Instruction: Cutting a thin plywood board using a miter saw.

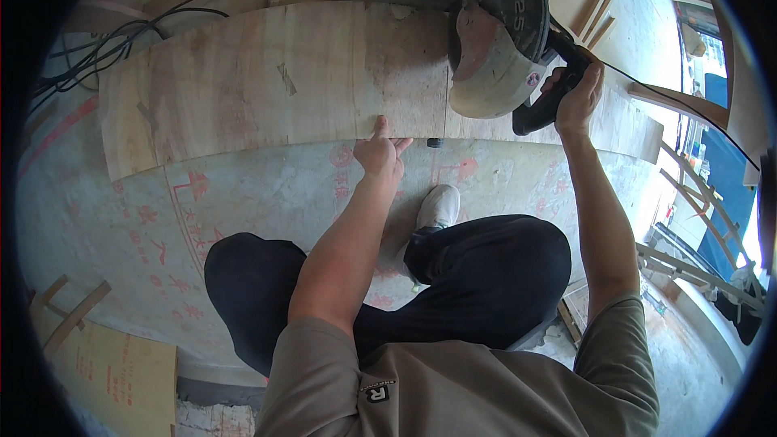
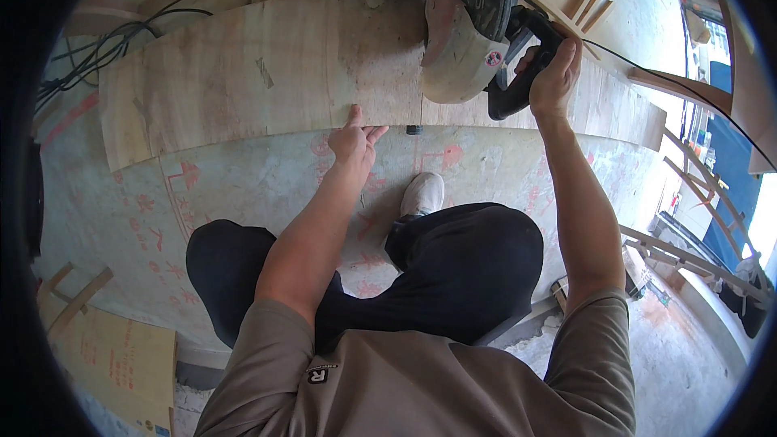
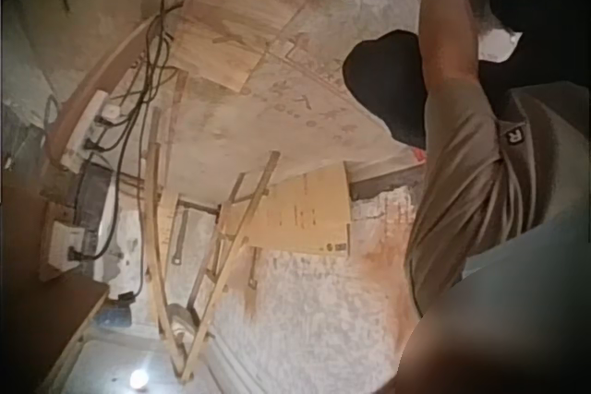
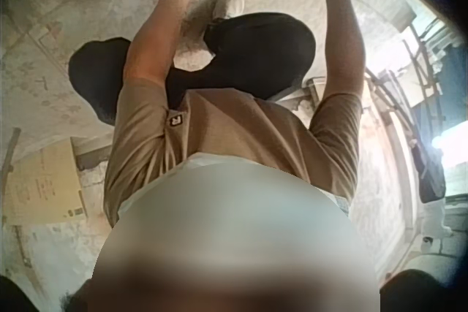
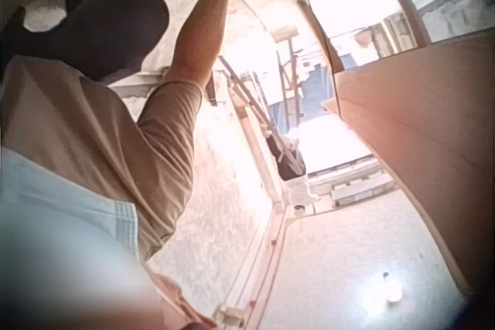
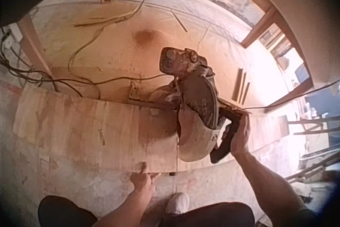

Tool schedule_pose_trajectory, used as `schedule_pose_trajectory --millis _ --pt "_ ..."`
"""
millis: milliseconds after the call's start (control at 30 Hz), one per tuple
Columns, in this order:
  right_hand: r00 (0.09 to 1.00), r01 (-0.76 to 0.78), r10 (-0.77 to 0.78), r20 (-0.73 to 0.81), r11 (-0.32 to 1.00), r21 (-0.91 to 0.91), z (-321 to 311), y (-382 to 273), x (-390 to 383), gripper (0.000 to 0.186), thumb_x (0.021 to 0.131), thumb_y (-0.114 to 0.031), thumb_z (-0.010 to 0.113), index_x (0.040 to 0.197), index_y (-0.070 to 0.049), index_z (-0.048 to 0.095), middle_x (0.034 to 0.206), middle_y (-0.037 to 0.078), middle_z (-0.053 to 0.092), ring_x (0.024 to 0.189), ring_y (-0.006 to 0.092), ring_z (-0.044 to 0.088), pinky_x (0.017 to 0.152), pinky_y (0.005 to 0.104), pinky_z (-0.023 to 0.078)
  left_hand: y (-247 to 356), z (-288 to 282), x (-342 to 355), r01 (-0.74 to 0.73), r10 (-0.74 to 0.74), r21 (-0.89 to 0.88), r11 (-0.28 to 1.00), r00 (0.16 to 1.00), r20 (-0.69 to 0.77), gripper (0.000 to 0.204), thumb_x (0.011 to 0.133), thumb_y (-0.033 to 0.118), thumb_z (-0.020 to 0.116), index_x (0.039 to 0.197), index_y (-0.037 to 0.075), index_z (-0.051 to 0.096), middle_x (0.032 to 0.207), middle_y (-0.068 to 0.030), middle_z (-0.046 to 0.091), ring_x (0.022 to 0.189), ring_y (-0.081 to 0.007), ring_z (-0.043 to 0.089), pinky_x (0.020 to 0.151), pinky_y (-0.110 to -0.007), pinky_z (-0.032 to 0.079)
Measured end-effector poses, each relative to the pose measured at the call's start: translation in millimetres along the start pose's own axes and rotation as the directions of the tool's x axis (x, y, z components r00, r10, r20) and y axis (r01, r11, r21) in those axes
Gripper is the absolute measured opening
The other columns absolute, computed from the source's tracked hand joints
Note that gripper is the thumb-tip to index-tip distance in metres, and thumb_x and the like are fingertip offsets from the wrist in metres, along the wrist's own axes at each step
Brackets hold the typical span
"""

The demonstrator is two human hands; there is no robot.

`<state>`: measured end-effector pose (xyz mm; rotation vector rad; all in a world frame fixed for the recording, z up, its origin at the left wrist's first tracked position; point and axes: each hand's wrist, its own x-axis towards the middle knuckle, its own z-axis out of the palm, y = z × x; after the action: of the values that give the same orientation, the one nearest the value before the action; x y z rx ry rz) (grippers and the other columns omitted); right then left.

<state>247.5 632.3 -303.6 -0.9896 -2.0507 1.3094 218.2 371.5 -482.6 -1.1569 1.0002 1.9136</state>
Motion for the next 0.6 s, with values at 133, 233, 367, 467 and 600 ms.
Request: schedule_pose_trajectory --millis 133,233,367,467,600 --pt "1.000 -0.029 0.029 0.006 0.999 0.017 -4 -7 5 0.053 0.104 -0.051 0.027 0.122 -0.006 0.048 0.066 0.009 0.056 0.049 0.0160 0.055 0.046 0.0288 0.047 3 8 -9 -0.009 0.010 0.033 0.999 1.000 -0.029 0.038 0.097 0.015 0.061 0.124 -0.005 0.043 0.117 -0.0204 0.057 0.100 -0.0398 0.064 0.080 -0.051 0.062" --pt "0.998 -0.055 0.056 0.003 0.998 -0.006 -5 -23 22 0.054 0.104 -0.051 0.028 0.121 -0.005 0.049 0.066 0.008 0.056 0.049 0.0158 0.055 0.045 0.0291 0.048 3 6 -4 -0.015 0.016 0.026 1.000 0.999 -0.028 0.037 0.097 0.014 0.062 0.122 -0.006 0.043 0.116 -0.0197 0.057 0.098 -0.0398 0.065 0.078 -0.051 0.062" --pt "0.999 -0.035 0.035 0.016 0.999 0.002 -4 -22 22 0.052 0.105 -0.049 0.028 0.121 -0.005 0.049 0.067 0.008 0.056 0.049 0.0158 0.055 0.045 0.0294 0.048 1 5 -1 0.005 -0.007 -0.024 1.000 0.997 -0.081 0.033 0.094 0.011 0.065 0.118 -0.004 0.048 0.105 -0.0150 0.057 0.067 -0.0240 0.057 0.070 -0.047 0.064" --pt "0.999 -0.037 0.037 -0.008 0.999 0.015 -1 -20 13 0.051 0.105 -0.048 0.026 0.121 -0.006 0.049 0.066 0.008 0.056 0.049 0.0156 0.055 0.045 0.0290 0.048 0 7 -5 -0.013 0.012 -0.001 1.000 0.996 -0.090 0.032 0.094 0.011 0.065 0.118 -0.004 0.049 0.105 -0.0143 0.058 0.068 -0.0229 0.057 0.070 -0.046 0.064" --pt "1.000 0.002 -0.002 -0.025 1.000 -0.001 5 -10 -1 0.052 0.105 -0.049 0.024 0.121 -0.006 0.046 0.063 0.009 0.055 0.048 0.0159 0.055 0.044 0.0283 0.046 0 5 -3 -0.007 0.006 -0.015 1.000 0.996 -0.087 0.032 0.094 0.011 0.065 0.117 -0.005 0.050 0.106 -0.0139 0.058 0.068 -0.0232 0.057 0.070 -0.046 0.064"
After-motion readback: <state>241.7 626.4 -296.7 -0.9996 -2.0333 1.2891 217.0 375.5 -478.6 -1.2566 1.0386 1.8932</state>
